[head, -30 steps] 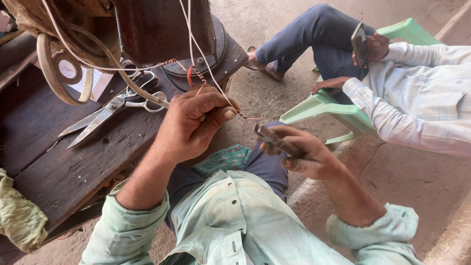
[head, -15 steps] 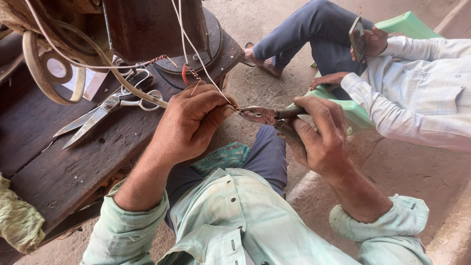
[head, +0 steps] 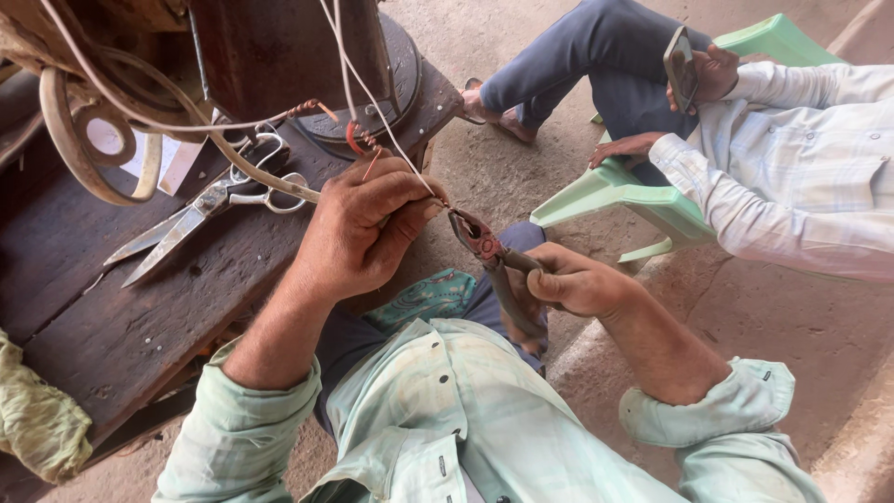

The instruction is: The person twists copper wire around colored electrical wires, uses pliers to crimp and cut the connections, and wraps the joints with electrical tape. The work is performed at a wooden workbench with tools and wire spools nearby.

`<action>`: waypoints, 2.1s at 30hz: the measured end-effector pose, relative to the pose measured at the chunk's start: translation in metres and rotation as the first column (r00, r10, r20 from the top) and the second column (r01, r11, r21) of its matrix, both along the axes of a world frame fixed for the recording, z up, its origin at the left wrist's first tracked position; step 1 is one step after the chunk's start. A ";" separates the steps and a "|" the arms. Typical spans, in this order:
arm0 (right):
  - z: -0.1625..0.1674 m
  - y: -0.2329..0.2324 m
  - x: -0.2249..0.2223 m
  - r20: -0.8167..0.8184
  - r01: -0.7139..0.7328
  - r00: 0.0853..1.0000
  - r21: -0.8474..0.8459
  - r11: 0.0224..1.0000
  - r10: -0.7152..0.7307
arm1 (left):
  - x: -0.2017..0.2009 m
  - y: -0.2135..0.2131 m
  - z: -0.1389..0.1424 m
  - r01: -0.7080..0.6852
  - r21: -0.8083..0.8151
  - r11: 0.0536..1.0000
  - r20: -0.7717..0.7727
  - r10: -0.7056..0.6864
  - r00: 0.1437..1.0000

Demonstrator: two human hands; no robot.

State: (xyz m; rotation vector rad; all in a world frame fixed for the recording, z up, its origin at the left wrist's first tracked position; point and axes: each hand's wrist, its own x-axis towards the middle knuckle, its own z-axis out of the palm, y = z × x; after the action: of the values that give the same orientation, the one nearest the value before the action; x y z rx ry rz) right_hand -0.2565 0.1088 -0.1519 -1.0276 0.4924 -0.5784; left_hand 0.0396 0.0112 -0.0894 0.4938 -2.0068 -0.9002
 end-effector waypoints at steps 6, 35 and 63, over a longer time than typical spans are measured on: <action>0.014 0.010 0.005 -0.249 0.303 0.847 -0.499 0.812 -0.469 | 0.006 0.000 0.000 -0.015 -0.003 1.000 0.027 0.015 1.000; -0.004 -0.002 0.001 -0.099 0.139 0.980 -0.267 0.954 -0.171 | 0.005 -0.002 0.002 -0.022 -0.059 0.998 0.075 0.027 0.997; 0.033 -0.030 -0.005 -0.391 0.017 0.920 0.056 0.998 0.006 | 0.011 -0.017 -0.006 -0.019 -0.209 0.978 0.121 0.045 0.992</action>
State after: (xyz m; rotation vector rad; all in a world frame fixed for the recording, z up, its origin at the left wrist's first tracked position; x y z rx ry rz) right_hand -0.2612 0.0785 -0.1187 -1.0903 0.8608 -0.3587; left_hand 0.0505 -0.0062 -0.0952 0.4734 -2.1715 -0.6442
